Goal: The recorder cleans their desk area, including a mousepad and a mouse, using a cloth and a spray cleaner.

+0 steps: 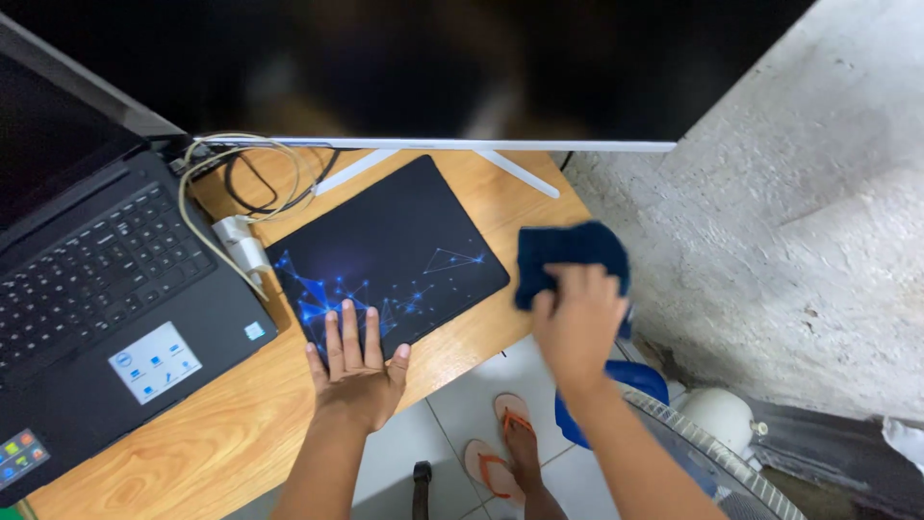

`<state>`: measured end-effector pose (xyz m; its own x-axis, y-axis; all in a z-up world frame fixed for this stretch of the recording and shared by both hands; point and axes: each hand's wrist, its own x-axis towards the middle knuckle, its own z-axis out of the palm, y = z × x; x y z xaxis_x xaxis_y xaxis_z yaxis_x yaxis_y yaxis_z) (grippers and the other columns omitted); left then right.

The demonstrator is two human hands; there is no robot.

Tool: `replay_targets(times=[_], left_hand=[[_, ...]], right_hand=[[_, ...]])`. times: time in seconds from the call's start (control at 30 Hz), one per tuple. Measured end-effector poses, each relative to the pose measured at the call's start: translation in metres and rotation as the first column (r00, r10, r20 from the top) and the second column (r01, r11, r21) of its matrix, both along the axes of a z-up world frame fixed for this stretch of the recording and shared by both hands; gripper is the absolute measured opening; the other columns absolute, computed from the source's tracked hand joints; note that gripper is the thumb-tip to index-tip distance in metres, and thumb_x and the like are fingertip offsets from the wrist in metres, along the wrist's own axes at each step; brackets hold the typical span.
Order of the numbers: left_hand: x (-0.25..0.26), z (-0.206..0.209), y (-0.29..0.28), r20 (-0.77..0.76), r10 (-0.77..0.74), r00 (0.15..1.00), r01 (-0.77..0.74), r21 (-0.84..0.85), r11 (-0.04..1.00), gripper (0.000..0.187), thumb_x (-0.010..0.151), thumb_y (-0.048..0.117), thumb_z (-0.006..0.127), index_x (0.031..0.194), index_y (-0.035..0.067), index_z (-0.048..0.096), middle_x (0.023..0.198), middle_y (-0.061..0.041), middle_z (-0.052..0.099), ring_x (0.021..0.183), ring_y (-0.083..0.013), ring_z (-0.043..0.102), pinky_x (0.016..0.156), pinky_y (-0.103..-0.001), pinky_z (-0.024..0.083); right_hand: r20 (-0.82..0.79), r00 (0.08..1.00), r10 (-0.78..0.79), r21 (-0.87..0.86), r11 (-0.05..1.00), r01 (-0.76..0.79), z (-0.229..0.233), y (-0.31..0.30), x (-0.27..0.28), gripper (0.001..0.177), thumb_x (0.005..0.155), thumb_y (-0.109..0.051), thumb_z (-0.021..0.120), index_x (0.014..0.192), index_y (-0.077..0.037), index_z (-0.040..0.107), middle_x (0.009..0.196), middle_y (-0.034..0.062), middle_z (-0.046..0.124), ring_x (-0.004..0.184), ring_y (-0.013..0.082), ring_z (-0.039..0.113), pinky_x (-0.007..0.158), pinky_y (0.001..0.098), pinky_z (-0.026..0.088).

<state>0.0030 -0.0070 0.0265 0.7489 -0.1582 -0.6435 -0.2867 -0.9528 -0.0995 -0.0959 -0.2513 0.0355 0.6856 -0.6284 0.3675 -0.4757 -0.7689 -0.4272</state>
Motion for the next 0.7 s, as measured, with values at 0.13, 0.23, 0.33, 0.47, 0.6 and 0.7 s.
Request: replay_targets(times=[0.13,0.23,0.33,0.47,0.6,0.7], left_hand=[[0.0,0.007,0.0,0.002,-0.011,1.0,0.011,-0.007,1.0,0.082,0.098,0.068,0.012,0.164,0.024,-0.012,0.169,-0.006,-0.03,0.154,-0.0301,-0.025,0.121,-0.058,-0.009],[-0.001,0.012,-0.003,-0.008,-0.007,1.0,0.007,-0.014,1.0,0.081,0.099,0.067,0.012,0.164,0.024,-0.012,0.169,-0.006,-0.03,0.155,-0.0297,-0.025,0.122,-0.058,-0.009],[0.001,0.017,-0.003,-0.024,0.001,1.0,-0.002,-0.013,1.0,0.08,0.1,0.066,0.012,0.164,0.024,-0.012,0.169,-0.006,-0.03,0.155,-0.0296,-0.025,0.122,-0.057,-0.009],[0.0,0.022,-0.002,-0.045,0.005,0.999,-0.006,-0.024,1.0,0.08,0.1,0.065,0.013,0.164,0.025,-0.011,0.169,-0.005,-0.029,0.155,-0.0285,-0.025,0.122,-0.057,-0.009],[0.001,0.018,-0.004,-0.042,0.022,0.999,-0.024,-0.04,0.999,0.08,0.1,0.066,0.013,0.164,0.025,-0.011,0.17,-0.004,-0.028,0.155,-0.028,-0.025,0.123,-0.056,-0.009],[-0.001,0.015,-0.001,-0.019,0.058,0.998,-0.059,-0.06,0.996,0.079,0.101,0.064,0.016,0.164,0.025,-0.01,0.17,-0.005,-0.028,0.155,-0.028,-0.025,0.122,-0.056,-0.01]], right_hand=[[-0.056,0.925,0.376,-0.017,0.926,-0.377,0.015,0.037,-0.006,0.037,0.077,-0.025,0.076,0.111,-0.01,0.07,0.097,0.0113,0.06,0.093,0.0312,0.056,0.077,0.0469,0.041],[-0.115,0.832,0.542,0.011,0.838,-0.545,0.017,0.022,-0.006,0.035,0.078,-0.034,0.078,0.103,-0.013,0.071,0.093,0.0101,0.061,0.09,0.0314,0.057,0.077,0.0471,0.041],[-0.141,0.882,0.45,-0.028,0.888,-0.458,0.008,-0.018,0.006,0.03,0.08,-0.037,0.079,0.097,-0.014,0.07,0.095,0.0084,0.063,0.093,0.0317,0.058,0.08,0.0477,0.042],[-0.06,0.987,0.146,-0.152,0.976,-0.154,-0.005,-0.044,0.026,0.029,0.09,-0.035,0.078,0.101,-0.011,0.067,0.102,0.0093,0.065,0.098,0.0324,0.059,0.081,0.0482,0.041],[0.016,0.999,0.036,-0.173,0.984,-0.033,-0.015,-0.027,0.026,0.031,0.094,-0.035,0.077,0.106,-0.008,0.067,0.105,0.0099,0.065,0.1,0.0324,0.059,0.083,0.0486,0.041],[0.026,0.998,0.051,-0.127,0.991,-0.048,-0.014,-0.007,0.008,0.032,0.093,-0.034,0.076,0.107,-0.008,0.066,0.104,0.0101,0.066,0.1,0.0331,0.06,0.081,0.0485,0.041]])
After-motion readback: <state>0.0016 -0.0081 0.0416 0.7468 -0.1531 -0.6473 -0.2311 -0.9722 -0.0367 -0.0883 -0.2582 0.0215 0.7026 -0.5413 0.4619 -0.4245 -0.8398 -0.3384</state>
